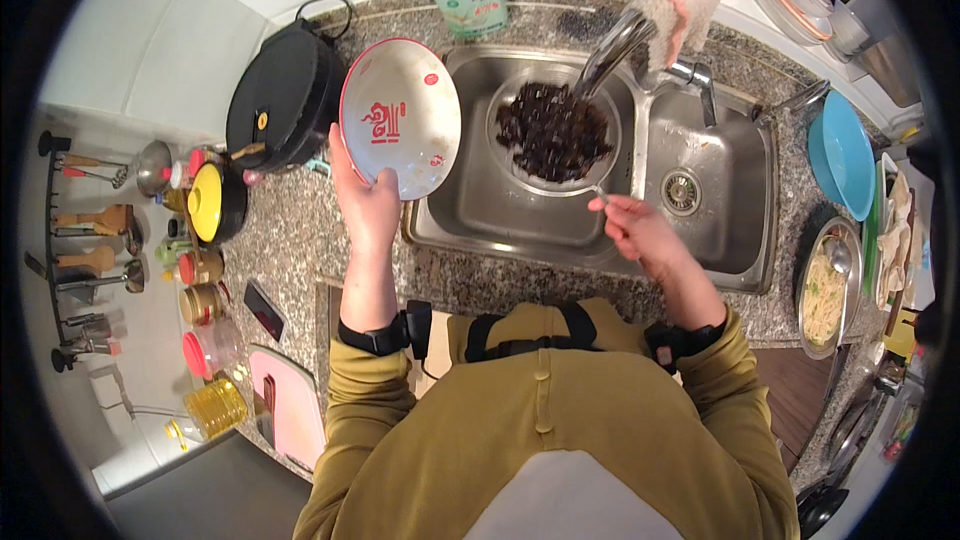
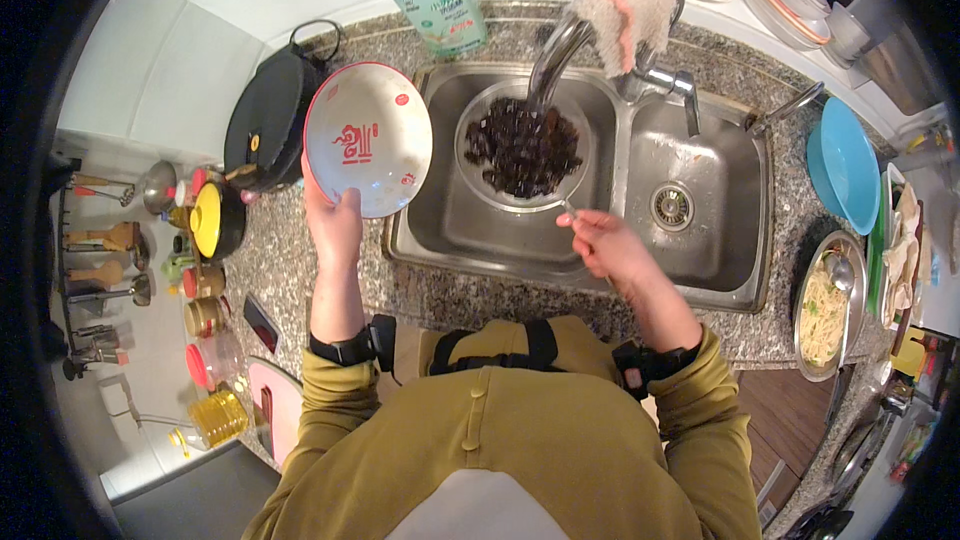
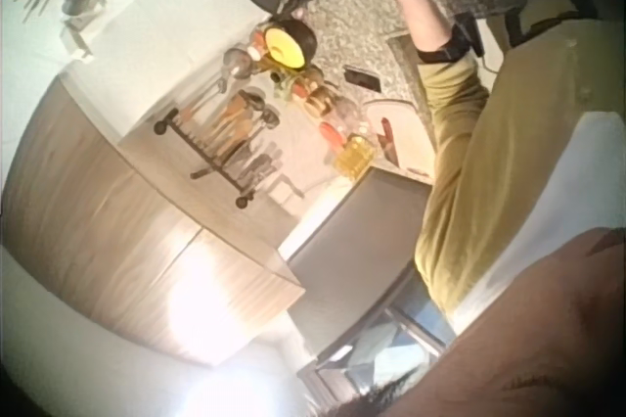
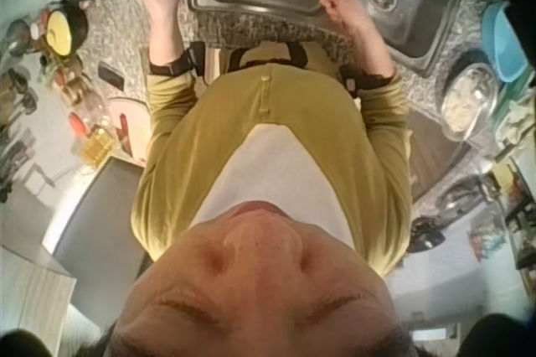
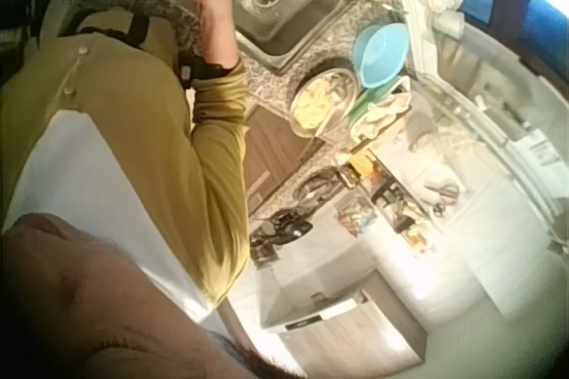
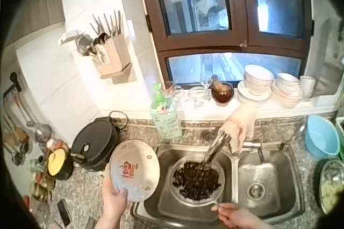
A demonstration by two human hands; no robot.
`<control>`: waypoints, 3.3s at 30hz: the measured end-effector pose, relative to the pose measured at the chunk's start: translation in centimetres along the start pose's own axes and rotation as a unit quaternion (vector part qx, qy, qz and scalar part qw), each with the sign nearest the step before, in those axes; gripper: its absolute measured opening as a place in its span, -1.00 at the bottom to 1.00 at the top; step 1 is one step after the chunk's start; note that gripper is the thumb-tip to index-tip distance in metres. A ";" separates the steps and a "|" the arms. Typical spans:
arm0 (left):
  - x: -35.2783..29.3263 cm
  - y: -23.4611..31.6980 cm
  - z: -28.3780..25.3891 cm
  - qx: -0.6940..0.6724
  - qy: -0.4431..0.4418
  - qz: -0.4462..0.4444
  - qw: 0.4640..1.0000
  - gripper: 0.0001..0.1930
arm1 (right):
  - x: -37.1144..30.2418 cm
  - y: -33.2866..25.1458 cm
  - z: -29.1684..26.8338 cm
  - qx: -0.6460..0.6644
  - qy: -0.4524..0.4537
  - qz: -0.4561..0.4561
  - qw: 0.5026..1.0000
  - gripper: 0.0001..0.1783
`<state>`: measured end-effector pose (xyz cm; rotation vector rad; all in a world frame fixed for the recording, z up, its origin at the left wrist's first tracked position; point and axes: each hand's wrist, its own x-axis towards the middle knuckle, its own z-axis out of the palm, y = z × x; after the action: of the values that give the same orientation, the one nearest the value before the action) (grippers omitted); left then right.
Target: The person repeatedly rinses dark wood ear mushrooms in a bowl under running water, then transfers them to a mesh strainer to drain. The process is repeated several times to ensure thorough cleaning.
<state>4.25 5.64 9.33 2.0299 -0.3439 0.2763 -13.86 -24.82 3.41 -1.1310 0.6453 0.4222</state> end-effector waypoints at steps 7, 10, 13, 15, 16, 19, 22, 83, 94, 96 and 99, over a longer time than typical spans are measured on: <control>-1.5 -1.0 0.7 -0.230 -0.036 -0.161 0.959 -0.21 | -0.8 -2.5 -0.8 -0.008 0.021 -0.033 0.999 -0.72; -1.8 -0.8 0.5 -0.261 -0.056 -0.263 0.927 -0.24 | -1.0 -3.0 -1.0 0.018 0.028 -0.028 0.999 -0.72; -2.1 -1.4 0.9 -0.258 -0.069 -0.384 0.884 -0.27 | -1.1 -3.4 -0.9 0.041 0.032 -0.014 0.999 -0.73; -2.6 -2.1 1.9 -0.287 -0.077 -0.440 0.848 -0.30 | -1.1 -3.5 -0.5 0.019 0.034 -0.021 0.999 -0.73; -2.8 -2.6 2.5 -0.323 -0.087 -0.455 0.826 -0.30 | -1.2 -3.4 -0.3 0.000 0.050 -0.017 0.999 -0.73; -4.2 -3.7 4.8 -0.392 -0.121 -0.495 0.766 -0.33 | -1.0 -3.3 0.6 -0.057 0.048 -0.033 0.997 -0.72; -5.2 -4.2 6.5 -0.411 -0.144 -0.479 0.762 -0.42 | -0.2 -3.2 1.3 -0.137 0.070 -0.079 0.985 -0.72; -6.3 -1.9 5.9 -0.528 -0.169 -0.492 0.671 -0.59 | 6.6 -8.5 -19.1 -0.579 0.105 -0.400 0.702 -0.83; -5.7 -0.6 6.0 -0.549 -0.195 -0.480 0.656 -0.55 | 4.3 -2.1 -6.7 -0.588 0.229 -0.279 0.724 -0.65; -5.7 -0.6 5.7 -0.546 -0.194 -0.462 0.672 -0.54 | 4.0 -0.8 -6.2 -0.579 0.211 -0.290 0.733 -0.63; -5.8 -0.7 5.4 -0.559 -0.203 -0.458 0.661 -0.53 | 3.0 0.6 -7.0 -0.583 0.221 -0.326 0.711 -0.63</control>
<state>-0.65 1.93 4.30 0.7669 0.2640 -0.8643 -13.77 -31.10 -0.94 -2.6308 0.2703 -0.1522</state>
